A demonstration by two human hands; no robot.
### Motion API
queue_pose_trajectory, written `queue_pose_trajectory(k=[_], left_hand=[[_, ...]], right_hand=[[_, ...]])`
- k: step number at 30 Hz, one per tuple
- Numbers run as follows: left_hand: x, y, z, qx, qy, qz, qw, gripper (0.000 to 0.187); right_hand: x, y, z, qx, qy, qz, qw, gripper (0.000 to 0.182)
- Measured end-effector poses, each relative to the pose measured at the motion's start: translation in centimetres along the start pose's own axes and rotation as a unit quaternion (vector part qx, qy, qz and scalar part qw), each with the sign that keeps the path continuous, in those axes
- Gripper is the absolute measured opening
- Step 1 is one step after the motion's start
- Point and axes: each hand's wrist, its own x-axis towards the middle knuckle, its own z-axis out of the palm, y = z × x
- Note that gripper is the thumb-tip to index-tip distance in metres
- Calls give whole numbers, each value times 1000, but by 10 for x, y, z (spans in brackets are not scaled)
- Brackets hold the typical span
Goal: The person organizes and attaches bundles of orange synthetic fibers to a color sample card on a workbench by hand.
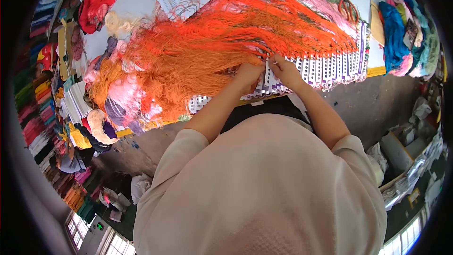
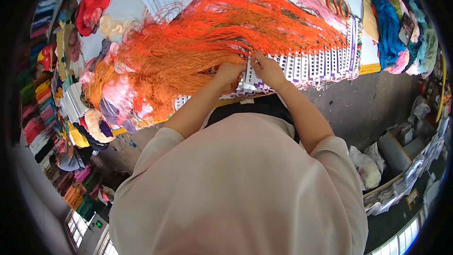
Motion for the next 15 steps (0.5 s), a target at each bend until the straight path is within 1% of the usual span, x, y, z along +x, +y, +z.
queue_pose_trajectory(k=[2, 4, 6, 7, 9, 10, 12, 13, 15], left_hand=[[4, -4, 1, 3, -10, 10, 1000, 12], [7, -4, 2, 6, -20, 20, 1000, 12], [7, -2, 3, 56, -10, -3, 998, 12], [8, -1, 3, 56, -11, -4, 998, 12], [10, 0, 1, 106, -13, -10, 994, 12], [12, -4, -2, 105, -12, -10, 994, 12], [15, -11, -10, 159, -1, 73, 985, 13], [9, -7, -11, 159, 0, 73, 985, 13], [-4, 1, -14, -23, 41, 115, 992, 12]], right_hand=[[1, -8, -5, 13, -26, 30, 999, 11], [4, -4, -6, 14, -27, 24, 999, 10], [6, 0, -7, 33, -49, 21, 998, 9], [6, 0, -8, 37, -58, 26, 997, 9], [4, 1, -8, 49, -57, 34, 997, 10], [3, 1, -8, 62, -56, 40, 996, 11], [3, 5, -6, 73, -52, 42, 995, 12], [3, 8, -4, 84, -47, 45, 994, 12], [4, 16, -2, 98, -37, 45, 994, 13]])
